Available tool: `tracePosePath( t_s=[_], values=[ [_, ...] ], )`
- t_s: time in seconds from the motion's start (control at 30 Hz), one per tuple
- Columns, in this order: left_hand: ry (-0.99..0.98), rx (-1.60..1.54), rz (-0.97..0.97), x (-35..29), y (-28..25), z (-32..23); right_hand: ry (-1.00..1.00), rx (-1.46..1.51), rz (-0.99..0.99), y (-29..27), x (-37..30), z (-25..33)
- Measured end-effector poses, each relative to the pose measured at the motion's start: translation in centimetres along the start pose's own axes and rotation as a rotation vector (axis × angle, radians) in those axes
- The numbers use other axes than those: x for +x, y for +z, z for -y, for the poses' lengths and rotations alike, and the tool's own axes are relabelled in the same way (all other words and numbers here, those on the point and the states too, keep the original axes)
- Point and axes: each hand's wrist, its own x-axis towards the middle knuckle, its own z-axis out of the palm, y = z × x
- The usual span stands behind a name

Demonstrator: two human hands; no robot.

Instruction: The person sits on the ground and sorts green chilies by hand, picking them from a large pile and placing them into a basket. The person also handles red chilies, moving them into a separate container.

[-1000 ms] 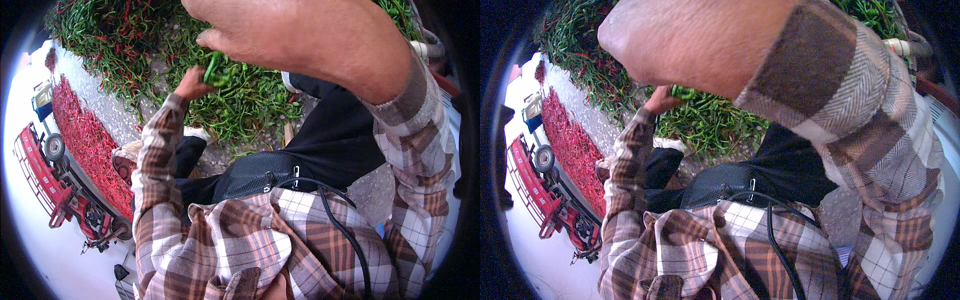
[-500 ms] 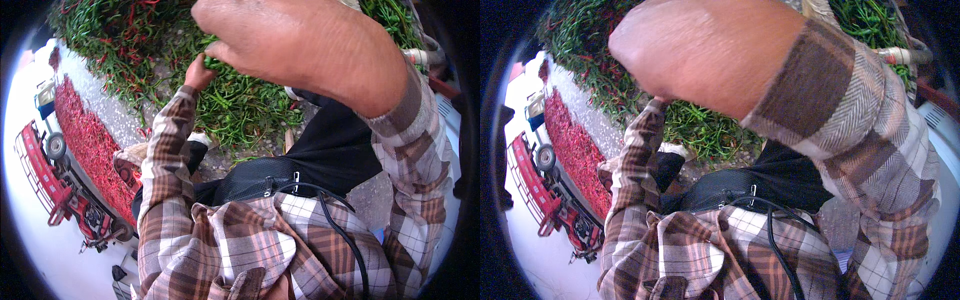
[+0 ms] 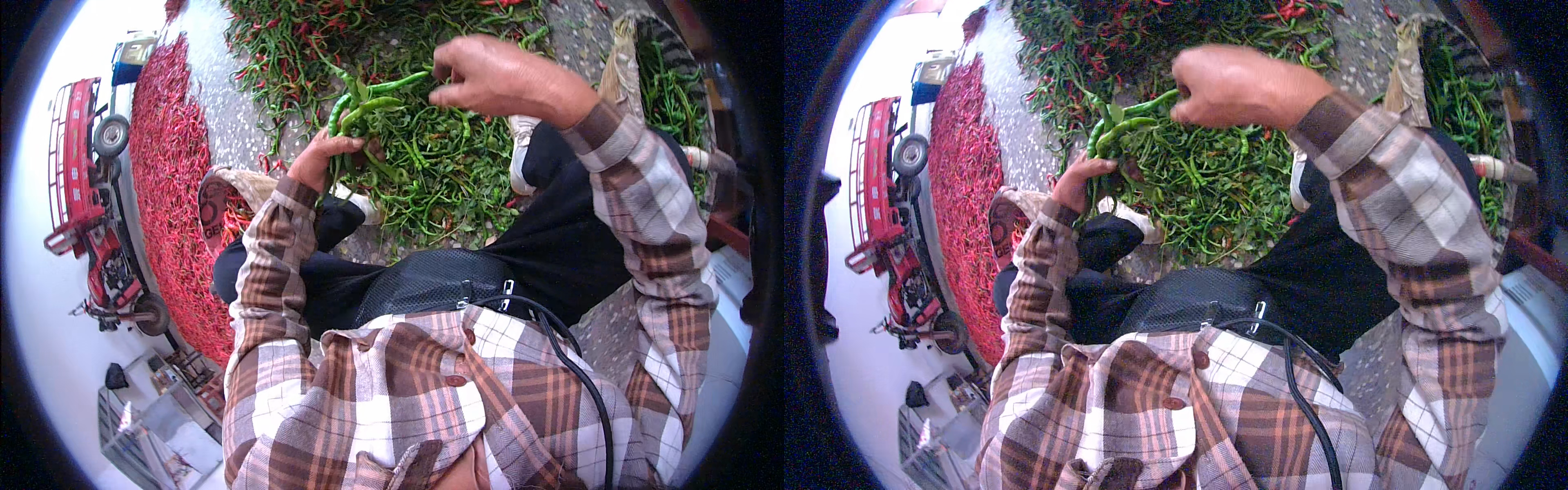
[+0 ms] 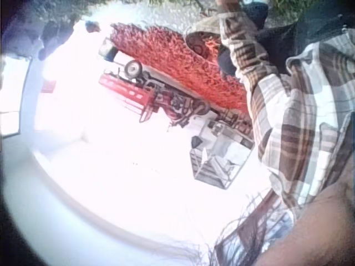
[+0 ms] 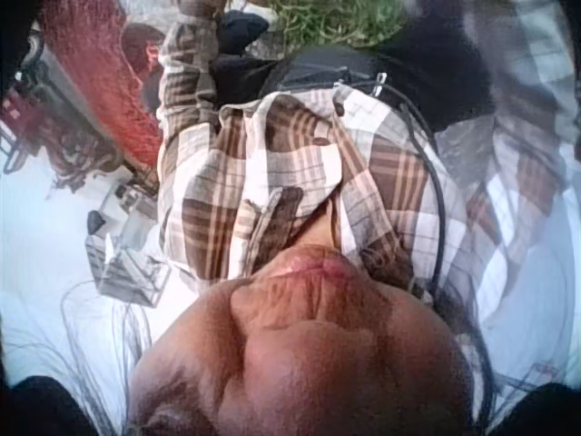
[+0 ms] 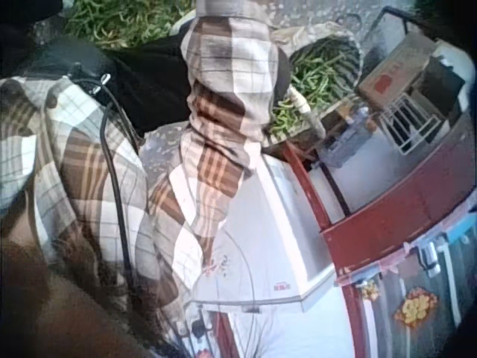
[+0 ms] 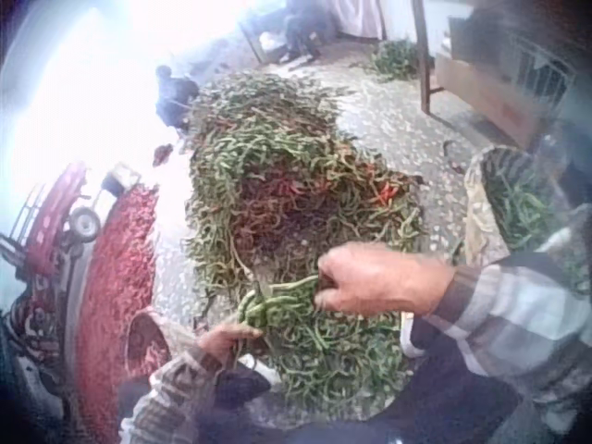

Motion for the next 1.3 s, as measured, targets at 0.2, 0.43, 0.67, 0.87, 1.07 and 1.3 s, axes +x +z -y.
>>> tracePosePath(
  t_s=[0.2,0.43,0.67,0.87,1.07,1.3],
  values=[
    [0.19,-0.001,-0.019,-3.5,4.4,0.5,-0.107,0.805,0.233,6.4,0.3,4.6],
    [0.114,-0.113,0.043,-3.4,3.9,0.9,-0.126,0.274,-0.058,8.1,0.5,4.8],
    [0.11,-0.103,0.03,-3.2,2.5,1.0,-0.155,0.356,0.029,6.4,0.6,4.9],
    [0.139,-0.189,-0.023,-3.1,2.3,0.6,-0.073,0.363,-0.104,6.7,1.2,4.7],
    [0.175,-0.152,-0.046,-3.2,1.5,0.9,-0.053,0.178,-0.491,3.8,2.6,2.9],
    [0.317,-0.658,0.072,-2.4,0.1,1.5,0.037,-0.46,-0.364,3.6,1.3,0.6]
  ],
)
